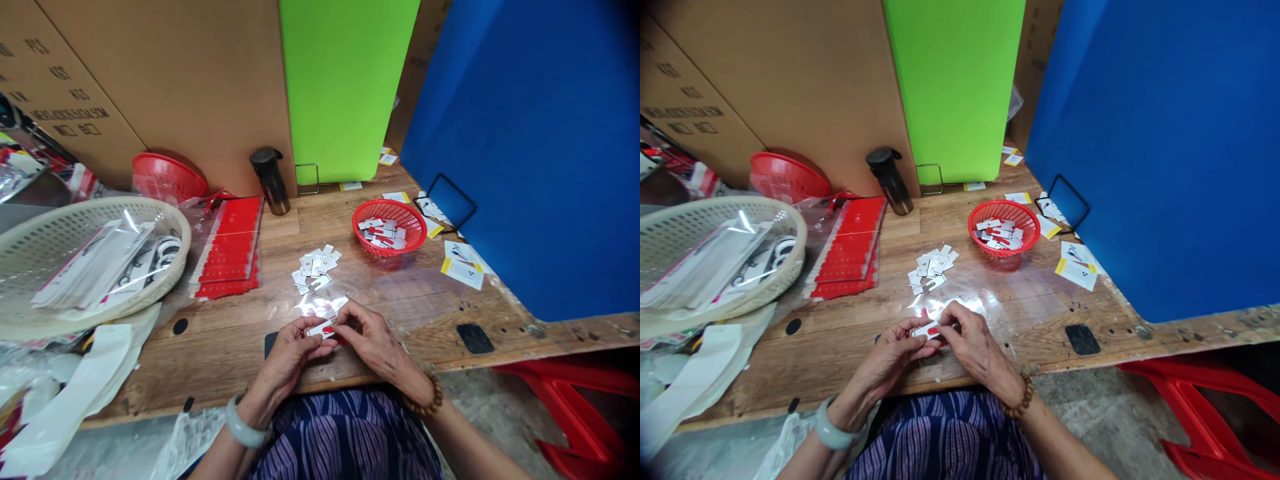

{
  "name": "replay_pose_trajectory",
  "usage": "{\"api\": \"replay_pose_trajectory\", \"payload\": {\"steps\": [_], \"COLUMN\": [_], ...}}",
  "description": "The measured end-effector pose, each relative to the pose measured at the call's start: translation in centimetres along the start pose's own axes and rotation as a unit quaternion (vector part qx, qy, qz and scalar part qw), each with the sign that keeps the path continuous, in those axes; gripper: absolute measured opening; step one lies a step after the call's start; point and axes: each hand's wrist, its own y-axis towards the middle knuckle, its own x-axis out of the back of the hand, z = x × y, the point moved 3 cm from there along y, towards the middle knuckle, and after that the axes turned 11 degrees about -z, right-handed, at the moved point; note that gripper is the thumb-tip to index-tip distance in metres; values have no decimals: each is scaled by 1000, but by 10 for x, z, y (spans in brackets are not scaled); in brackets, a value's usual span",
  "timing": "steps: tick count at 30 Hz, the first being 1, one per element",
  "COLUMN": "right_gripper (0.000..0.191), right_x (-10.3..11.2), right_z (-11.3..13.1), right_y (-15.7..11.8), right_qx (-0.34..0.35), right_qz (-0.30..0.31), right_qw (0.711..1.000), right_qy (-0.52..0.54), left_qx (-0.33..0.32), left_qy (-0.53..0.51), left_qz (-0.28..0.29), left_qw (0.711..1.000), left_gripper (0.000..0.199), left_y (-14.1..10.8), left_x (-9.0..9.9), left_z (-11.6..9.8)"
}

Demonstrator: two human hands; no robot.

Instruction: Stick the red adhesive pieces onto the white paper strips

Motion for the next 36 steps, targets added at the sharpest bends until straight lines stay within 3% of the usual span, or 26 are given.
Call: {"api": "replay_pose_trajectory", "payload": {"steps": [18,30,36], "right_gripper": [8,9,11], "right_x": [-1,-10,-10], "right_z": [-5,-2,0], "right_y": [-3,-7,-8], "right_qx": [2,-52,-18], "right_qz": [-2,-29,-75], "right_qw": [1000,998,997], "right_qy": [-7,16,0], "left_qx": [-7,-98,-105], "left_qy": [5,53,65], "left_qz": [10,-39,-37], "left_qw": [1000,993,992], "left_gripper": [31,38,38], "left_y": [2,12,10], "left_x": [-1,5,6], "left_z": [2,6,4]}}
